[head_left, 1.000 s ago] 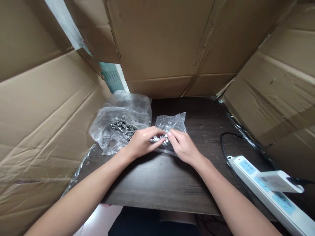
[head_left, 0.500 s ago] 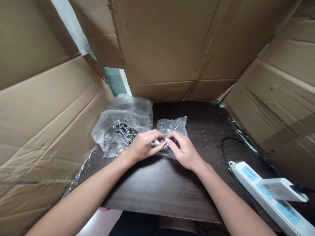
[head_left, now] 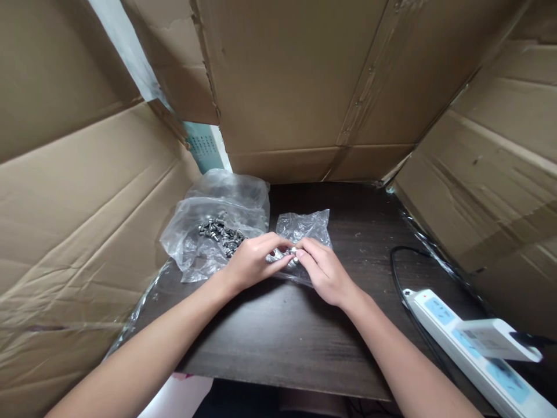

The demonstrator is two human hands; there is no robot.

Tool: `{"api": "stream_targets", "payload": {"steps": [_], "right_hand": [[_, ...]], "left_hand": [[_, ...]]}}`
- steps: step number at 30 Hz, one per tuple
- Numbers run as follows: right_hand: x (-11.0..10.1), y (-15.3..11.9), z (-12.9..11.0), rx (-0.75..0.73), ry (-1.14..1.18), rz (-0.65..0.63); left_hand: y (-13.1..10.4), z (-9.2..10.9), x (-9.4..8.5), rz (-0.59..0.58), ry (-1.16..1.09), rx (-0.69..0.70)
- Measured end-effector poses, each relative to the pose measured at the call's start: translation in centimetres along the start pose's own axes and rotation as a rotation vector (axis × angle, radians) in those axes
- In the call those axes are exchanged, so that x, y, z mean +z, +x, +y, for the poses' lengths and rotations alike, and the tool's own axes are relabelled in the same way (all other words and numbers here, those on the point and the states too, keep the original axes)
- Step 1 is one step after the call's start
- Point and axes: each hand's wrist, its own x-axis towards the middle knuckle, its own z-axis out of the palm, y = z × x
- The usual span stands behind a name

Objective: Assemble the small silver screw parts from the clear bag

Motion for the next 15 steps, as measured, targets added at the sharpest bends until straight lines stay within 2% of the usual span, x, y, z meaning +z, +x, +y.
{"api": "stream_targets", "payload": {"steps": [15], "right_hand": [[-0.15, 0.05, 0.25, 0.004, -0.102, 0.014]], "left_hand": [[-0.11, -0.03, 0.13, 0.012, -0.013, 0.029]]}}
